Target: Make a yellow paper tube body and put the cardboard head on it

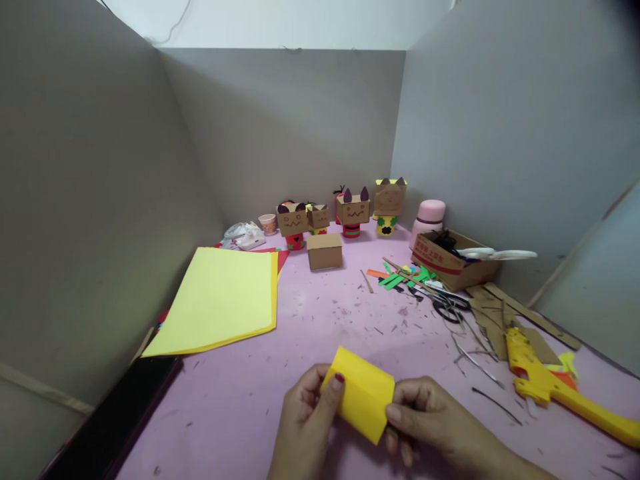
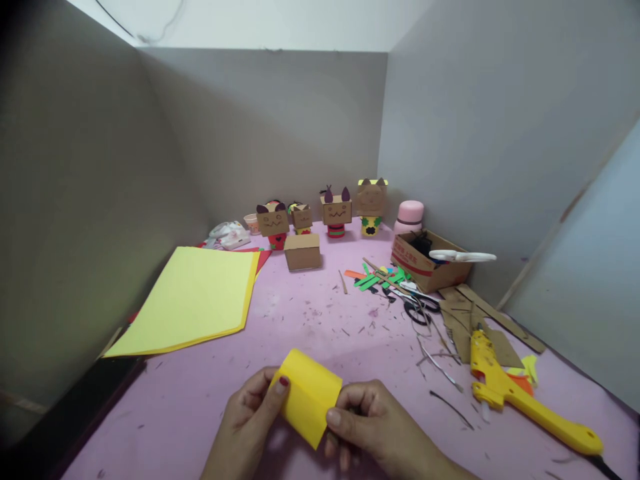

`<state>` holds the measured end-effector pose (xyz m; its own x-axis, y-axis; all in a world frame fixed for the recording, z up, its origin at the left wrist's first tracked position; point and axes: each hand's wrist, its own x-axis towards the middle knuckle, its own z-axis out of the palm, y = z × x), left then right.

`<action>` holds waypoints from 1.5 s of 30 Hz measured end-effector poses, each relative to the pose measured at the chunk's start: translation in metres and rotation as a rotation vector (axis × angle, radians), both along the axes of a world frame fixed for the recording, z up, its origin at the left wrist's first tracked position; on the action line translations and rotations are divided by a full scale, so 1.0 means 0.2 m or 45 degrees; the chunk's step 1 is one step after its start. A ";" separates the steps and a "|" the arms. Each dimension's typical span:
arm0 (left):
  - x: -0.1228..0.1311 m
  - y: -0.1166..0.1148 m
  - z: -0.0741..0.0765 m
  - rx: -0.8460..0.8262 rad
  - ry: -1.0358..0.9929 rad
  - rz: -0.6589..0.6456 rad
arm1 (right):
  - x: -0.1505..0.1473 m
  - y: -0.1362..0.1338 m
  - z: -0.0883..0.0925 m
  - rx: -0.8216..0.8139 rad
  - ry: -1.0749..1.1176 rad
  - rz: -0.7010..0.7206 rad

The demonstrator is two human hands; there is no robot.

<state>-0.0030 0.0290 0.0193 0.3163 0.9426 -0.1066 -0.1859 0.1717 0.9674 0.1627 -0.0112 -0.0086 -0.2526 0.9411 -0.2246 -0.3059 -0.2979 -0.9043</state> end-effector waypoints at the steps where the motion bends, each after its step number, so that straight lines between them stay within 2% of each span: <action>1: 0.00 0.00 0.00 -0.013 0.020 0.014 | 0.00 0.00 0.00 -0.018 -0.021 0.012; 3: -0.01 0.01 0.00 -0.053 0.076 0.039 | 0.03 -0.01 0.01 -0.042 -0.122 -0.027; 4: -0.02 0.01 0.00 -0.068 0.100 0.039 | 0.05 -0.01 0.02 -0.011 -0.208 -0.103; 6: -0.02 0.00 0.01 -0.076 0.154 0.010 | 0.09 -0.02 0.04 0.157 -0.406 -0.326; 8: -0.01 -0.02 0.02 -0.070 0.210 -0.072 | 0.11 -0.02 0.07 0.350 -0.547 -0.415; 10: 0.00 -0.05 0.03 -0.028 0.277 -0.169 | 0.10 -0.03 0.08 0.466 -0.579 -0.296; 13: 0.01 -0.08 0.02 0.149 0.404 -0.257 | 0.05 -0.03 0.07 0.508 -0.436 -0.030; 15: 0.01 -0.08 0.02 0.324 0.433 -0.198 | 0.02 -0.03 0.06 0.422 -0.266 0.059; 17: 0.00 -0.07 0.01 0.473 0.401 -0.001 | 0.01 -0.02 0.05 0.306 -0.136 0.011; 19: -0.02 -0.06 0.01 0.574 0.352 0.229 | 0.03 0.00 0.05 0.237 -0.101 -0.202; 20: -0.03 -0.05 0.01 0.610 0.337 0.290 | 0.04 0.00 0.05 0.219 -0.107 -0.325; 22: -0.04 -0.05 0.01 0.648 0.332 0.264 | 0.06 0.01 0.05 0.224 -0.141 -0.507; 25: -0.02 -0.06 0.00 0.569 0.387 0.076 | 0.07 0.02 0.05 0.314 -0.190 -0.609; 29: 0.01 -0.05 -0.04 0.386 0.460 0.004 | 0.07 0.02 0.03 0.409 -0.234 -0.643; 33: 0.00 -0.03 -0.07 0.273 0.361 -0.035 | 0.08 0.02 0.03 0.527 -0.390 -0.566; 36: -0.02 -0.02 -0.05 0.324 0.343 -0.067 | 0.09 0.01 0.04 0.616 -0.528 -0.421; 40: -0.02 -0.03 -0.01 0.413 0.362 -0.094 | 0.08 0.01 0.05 0.433 -0.460 -0.315; 45: -0.01 -0.02 -0.03 0.139 0.104 -0.026 | 0.06 0.02 0.04 0.201 -0.159 -0.372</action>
<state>-0.0055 0.0248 0.0126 0.3300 0.9435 -0.0297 -0.1035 0.0674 0.9923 0.1753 -0.0072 -0.0010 0.0528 0.9952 -0.0823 -0.2420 -0.0673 -0.9679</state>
